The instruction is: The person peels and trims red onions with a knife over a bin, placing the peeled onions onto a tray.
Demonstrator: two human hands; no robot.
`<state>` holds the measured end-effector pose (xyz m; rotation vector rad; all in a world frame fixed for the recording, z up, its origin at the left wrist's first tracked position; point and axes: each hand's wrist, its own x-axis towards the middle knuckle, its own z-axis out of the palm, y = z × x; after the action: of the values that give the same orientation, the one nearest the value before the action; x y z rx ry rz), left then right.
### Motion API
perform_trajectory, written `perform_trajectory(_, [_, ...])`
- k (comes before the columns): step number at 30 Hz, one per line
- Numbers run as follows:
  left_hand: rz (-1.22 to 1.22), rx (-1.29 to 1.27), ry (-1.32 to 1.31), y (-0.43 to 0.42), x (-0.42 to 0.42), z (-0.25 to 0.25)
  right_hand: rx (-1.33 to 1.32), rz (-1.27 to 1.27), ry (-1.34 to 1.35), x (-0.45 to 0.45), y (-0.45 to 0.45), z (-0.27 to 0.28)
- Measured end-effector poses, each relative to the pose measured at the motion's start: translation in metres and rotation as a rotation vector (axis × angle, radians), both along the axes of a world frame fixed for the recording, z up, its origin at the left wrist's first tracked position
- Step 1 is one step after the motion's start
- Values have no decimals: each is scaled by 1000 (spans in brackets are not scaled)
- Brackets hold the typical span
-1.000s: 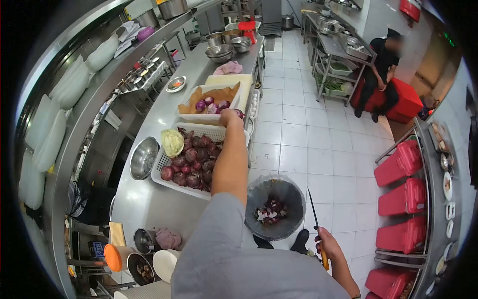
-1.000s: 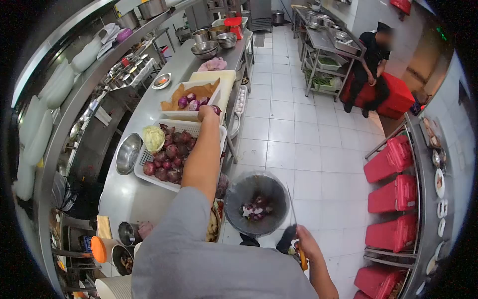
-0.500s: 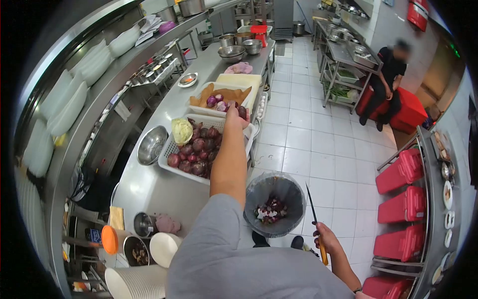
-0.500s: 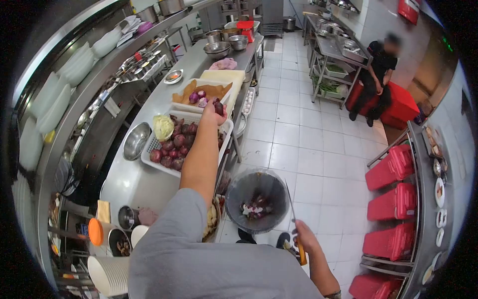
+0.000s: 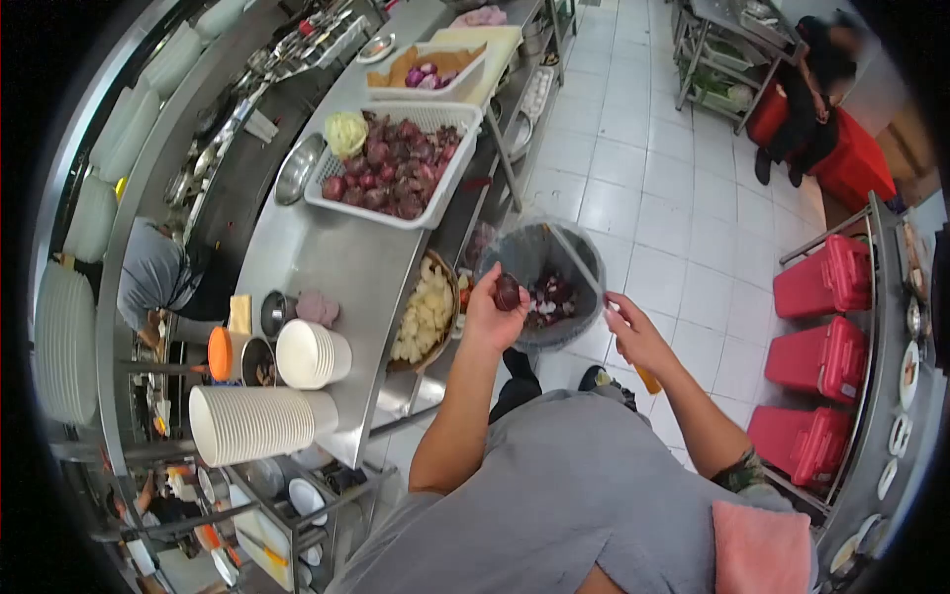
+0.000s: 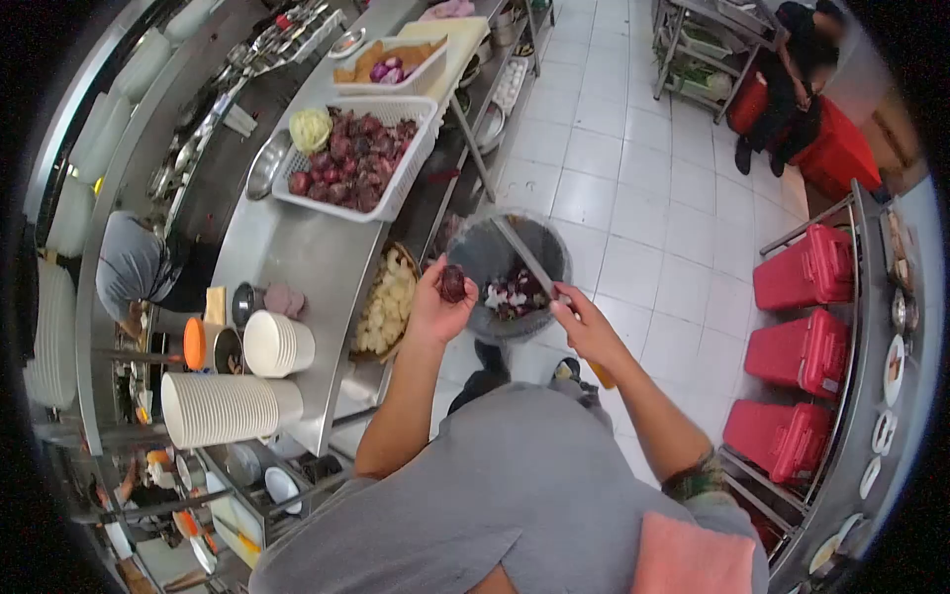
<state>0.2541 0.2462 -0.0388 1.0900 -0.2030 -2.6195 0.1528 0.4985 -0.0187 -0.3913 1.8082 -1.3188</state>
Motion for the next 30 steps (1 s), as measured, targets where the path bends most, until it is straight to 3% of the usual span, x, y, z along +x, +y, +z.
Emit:
perform_trajectory(3, [47, 65, -29, 23, 18, -9, -145, 226, 357, 13, -10, 0])
perform_trajectory(7, [179, 53, -71, 46, 24, 8, -79, 461, 631, 37, -14, 12])
perform_trajectory(8, [117, 92, 66, 42, 32, -10, -30, 498, 582, 41, -15, 15])
perform_trajectory(11, [-52, 17, 119, 37, 42, -10, 30, 501, 571, 50, -19, 29])
perform_trajectory(15, [31, -104, -100, 39, 43, -6, -6, 467, 627, 54, -27, 25])
perform_trajectory(19, [-139, -170, 43, 27, 63, -5, -7, 513, 594, 65, -48, 38])
perform_trajectory(22, [-136, -183, 145, 18, 69, -15, 9, 510, 594, 82, -63, 36])
perform_trajectory(25, [-130, -188, 83, 10, 71, -9, 0, 473, 601, 92, -79, 32])
perform_trajectory(30, [-66, -138, 89, -10, 77, -45, 19, 468, 530, 104, -99, 31])
